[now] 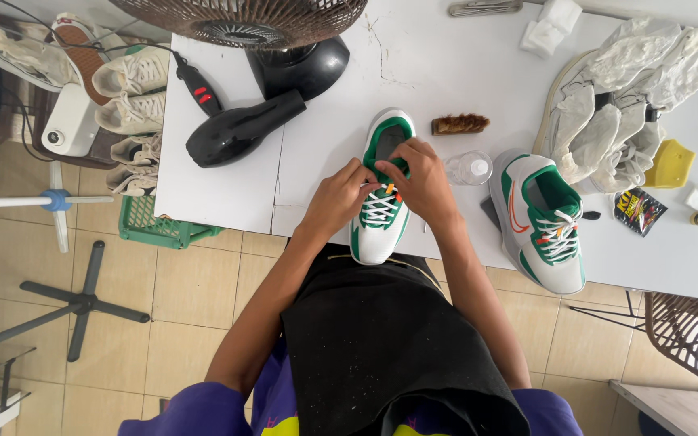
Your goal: The person laces a white and green sneaker with white shoelaces. They thread the laces through the eyelets, pull them tight, and tie a knot at the top. The person also briefly picks up and brushes the shoe with a brown brush before continuing to lace it.
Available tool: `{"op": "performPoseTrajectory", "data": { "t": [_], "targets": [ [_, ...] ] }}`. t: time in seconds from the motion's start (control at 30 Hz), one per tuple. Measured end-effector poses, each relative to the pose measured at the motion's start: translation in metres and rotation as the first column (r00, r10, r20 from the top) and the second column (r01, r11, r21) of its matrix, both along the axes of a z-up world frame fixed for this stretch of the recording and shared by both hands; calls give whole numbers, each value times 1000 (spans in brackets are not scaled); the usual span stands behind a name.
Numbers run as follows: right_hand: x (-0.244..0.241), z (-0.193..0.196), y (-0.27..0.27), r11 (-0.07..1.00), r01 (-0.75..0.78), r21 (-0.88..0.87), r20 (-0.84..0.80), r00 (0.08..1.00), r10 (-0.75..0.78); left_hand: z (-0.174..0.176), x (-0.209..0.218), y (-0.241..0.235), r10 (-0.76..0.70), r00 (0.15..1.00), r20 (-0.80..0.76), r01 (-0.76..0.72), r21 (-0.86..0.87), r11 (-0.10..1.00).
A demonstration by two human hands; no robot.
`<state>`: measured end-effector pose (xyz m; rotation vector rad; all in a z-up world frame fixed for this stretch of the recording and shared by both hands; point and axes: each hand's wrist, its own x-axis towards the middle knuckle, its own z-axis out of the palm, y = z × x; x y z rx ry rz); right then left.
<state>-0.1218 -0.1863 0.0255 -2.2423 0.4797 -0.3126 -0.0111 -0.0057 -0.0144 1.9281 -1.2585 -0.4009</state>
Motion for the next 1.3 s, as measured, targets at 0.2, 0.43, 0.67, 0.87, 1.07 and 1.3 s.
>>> {"op": "performPoseTrajectory", "data": {
  "t": [0.2,0.43,0.67,0.87,1.07,1.3],
  "targets": [
    [4,-10,4,999,7,-37,15,1000,-6,-11,3,-6,-17,981,195,27,-49,998],
    [4,-9,5,998,-2,-64,9,1000,3,-18,3,-15,-10,842,539,81,-108,991],
    [0,-20,2,1000,26,15,46,999,-27,-10,24,-31,-43,908,417,135,-194,972],
    [1,-7,3,950,138,282,100,980,-172,34,52,-49,-346,936,-58,351,122,928],
    [-35,-15,18,928,288,237,227,912,-341,24,61,-63,-398,901,-174,434,320,842],
    [-58,-42,51,933,352,70,295,886,-357,1,64,-50,-346,896,-278,394,139,909]
  ]
}}
